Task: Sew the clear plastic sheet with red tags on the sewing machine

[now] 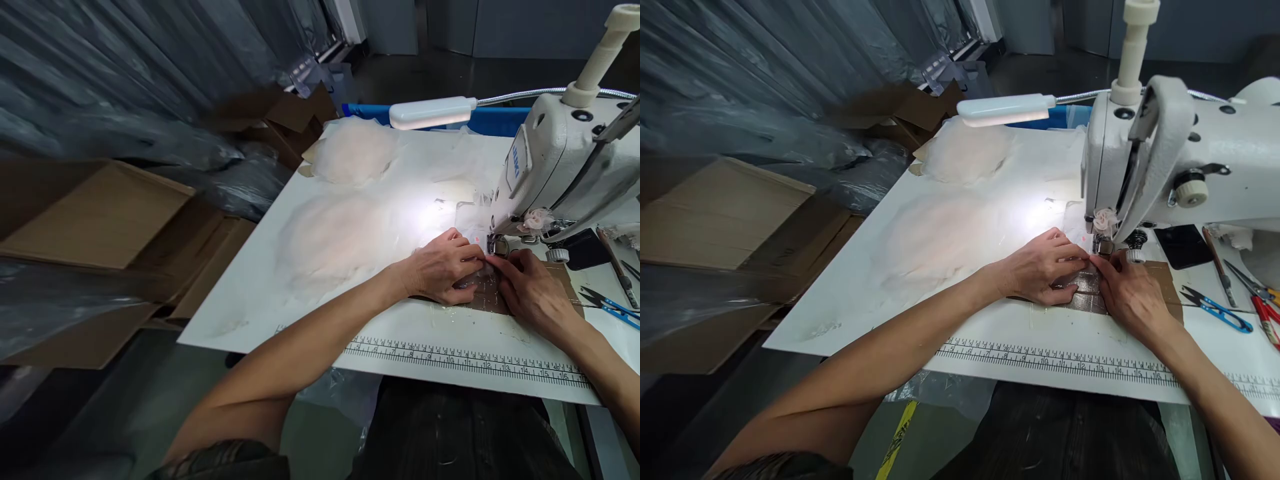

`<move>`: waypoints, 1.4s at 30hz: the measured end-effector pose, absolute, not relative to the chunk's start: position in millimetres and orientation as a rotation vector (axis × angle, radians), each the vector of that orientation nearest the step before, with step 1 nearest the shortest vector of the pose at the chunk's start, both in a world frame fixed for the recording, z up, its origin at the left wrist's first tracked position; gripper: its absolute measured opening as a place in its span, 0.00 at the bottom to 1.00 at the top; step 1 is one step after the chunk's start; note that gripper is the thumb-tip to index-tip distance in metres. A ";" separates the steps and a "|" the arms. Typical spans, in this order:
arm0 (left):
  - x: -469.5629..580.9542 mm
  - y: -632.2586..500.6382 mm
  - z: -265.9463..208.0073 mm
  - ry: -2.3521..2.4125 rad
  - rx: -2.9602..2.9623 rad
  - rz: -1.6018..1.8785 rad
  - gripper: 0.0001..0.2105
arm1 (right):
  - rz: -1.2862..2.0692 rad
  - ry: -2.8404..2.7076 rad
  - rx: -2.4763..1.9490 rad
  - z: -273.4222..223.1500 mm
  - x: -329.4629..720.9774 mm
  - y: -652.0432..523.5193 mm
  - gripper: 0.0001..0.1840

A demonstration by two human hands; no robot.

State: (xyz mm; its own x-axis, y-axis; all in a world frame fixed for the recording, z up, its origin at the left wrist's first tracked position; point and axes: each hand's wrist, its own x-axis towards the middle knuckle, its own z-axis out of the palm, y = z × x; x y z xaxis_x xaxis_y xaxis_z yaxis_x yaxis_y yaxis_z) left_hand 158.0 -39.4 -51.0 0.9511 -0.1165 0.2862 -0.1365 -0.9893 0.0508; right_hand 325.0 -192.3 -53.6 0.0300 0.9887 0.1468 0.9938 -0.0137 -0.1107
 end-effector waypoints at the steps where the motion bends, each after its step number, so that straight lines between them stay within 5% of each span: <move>1: 157.8 -39.5 -50.9 -0.189 3.035 0.441 0.16 | -0.029 -2.063 -2.137 -53.6 325.0 -191.8 0.25; 29: 161.5 -35.5 -45.3 -0.038 3.147 0.274 0.26 | -0.103 -2.120 -2.184 -51.7 329.1 -186.1 0.22; 42: 161.6 -31.9 -45.4 0.048 3.152 0.217 0.31 | 0.424 -1.674 -1.984 -35.5 362.4 -178.3 0.29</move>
